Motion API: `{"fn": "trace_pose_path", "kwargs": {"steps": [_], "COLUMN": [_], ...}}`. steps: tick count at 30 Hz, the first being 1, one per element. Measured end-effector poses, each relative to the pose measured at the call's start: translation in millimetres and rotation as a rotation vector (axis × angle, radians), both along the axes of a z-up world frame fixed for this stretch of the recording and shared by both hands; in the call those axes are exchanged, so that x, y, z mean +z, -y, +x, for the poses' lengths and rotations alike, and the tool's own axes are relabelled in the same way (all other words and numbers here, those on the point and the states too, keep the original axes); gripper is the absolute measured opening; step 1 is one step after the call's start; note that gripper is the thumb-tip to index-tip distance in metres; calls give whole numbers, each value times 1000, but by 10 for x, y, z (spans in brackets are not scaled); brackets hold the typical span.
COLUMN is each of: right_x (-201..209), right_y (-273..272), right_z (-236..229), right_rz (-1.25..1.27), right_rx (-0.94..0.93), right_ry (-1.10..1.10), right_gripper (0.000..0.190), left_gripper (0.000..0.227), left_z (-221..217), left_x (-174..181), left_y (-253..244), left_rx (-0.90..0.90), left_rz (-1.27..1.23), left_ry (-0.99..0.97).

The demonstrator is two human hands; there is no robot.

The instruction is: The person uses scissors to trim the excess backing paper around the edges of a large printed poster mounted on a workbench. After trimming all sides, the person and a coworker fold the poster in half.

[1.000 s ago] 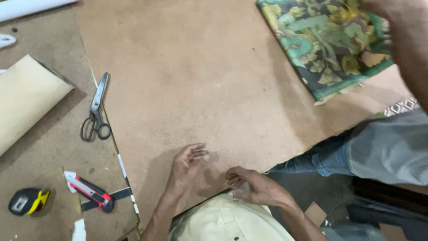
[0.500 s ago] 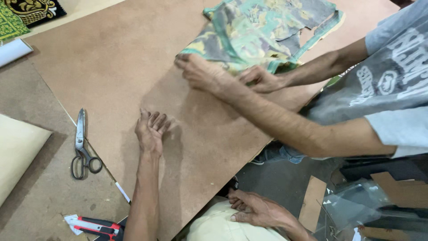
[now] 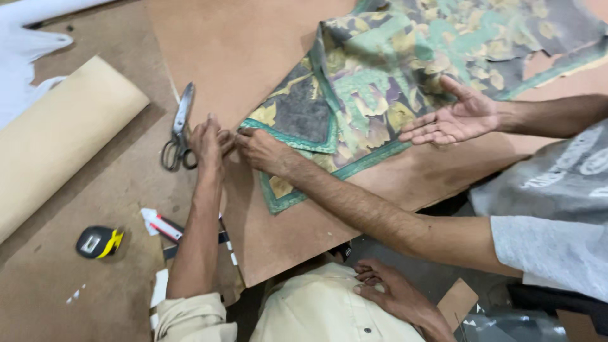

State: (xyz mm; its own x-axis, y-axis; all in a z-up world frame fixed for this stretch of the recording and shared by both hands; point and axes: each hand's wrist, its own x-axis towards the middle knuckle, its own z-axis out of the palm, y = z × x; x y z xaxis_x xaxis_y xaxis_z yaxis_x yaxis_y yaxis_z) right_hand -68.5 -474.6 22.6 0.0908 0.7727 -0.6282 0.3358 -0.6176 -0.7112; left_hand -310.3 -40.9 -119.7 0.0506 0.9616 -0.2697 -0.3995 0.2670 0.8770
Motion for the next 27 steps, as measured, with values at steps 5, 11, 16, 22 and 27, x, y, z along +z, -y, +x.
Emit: {"fn": "trace_pose_path", "kwargs": {"steps": [5, 11, 16, 22, 27], "right_x": [-57, -10, 7, 35, -24], "right_y": [-8, 79, 168, 249, 318], "right_z": [-21, -83, -168, -244, -269], "right_rz": [-64, -105, -95, -196, -239], "right_rx": [24, -12, -85, -188, -317], "right_ry": [-21, 12, 9, 13, -47], "right_gripper": [57, 65, 64, 67, 66], "left_gripper": [33, 31, 31, 68, 54], "left_z": [66, 337, 880, 1518, 1692], "left_x": [98, 704, 1088, 1025, 690], "left_y": [-184, -251, -375, -77, 228], "left_rx": [-24, -236, -1036, -1060, -933], "left_rz": [249, 828, 812, 775, 612], "left_ry": [-446, -800, -1186, -1360, -1313]}}
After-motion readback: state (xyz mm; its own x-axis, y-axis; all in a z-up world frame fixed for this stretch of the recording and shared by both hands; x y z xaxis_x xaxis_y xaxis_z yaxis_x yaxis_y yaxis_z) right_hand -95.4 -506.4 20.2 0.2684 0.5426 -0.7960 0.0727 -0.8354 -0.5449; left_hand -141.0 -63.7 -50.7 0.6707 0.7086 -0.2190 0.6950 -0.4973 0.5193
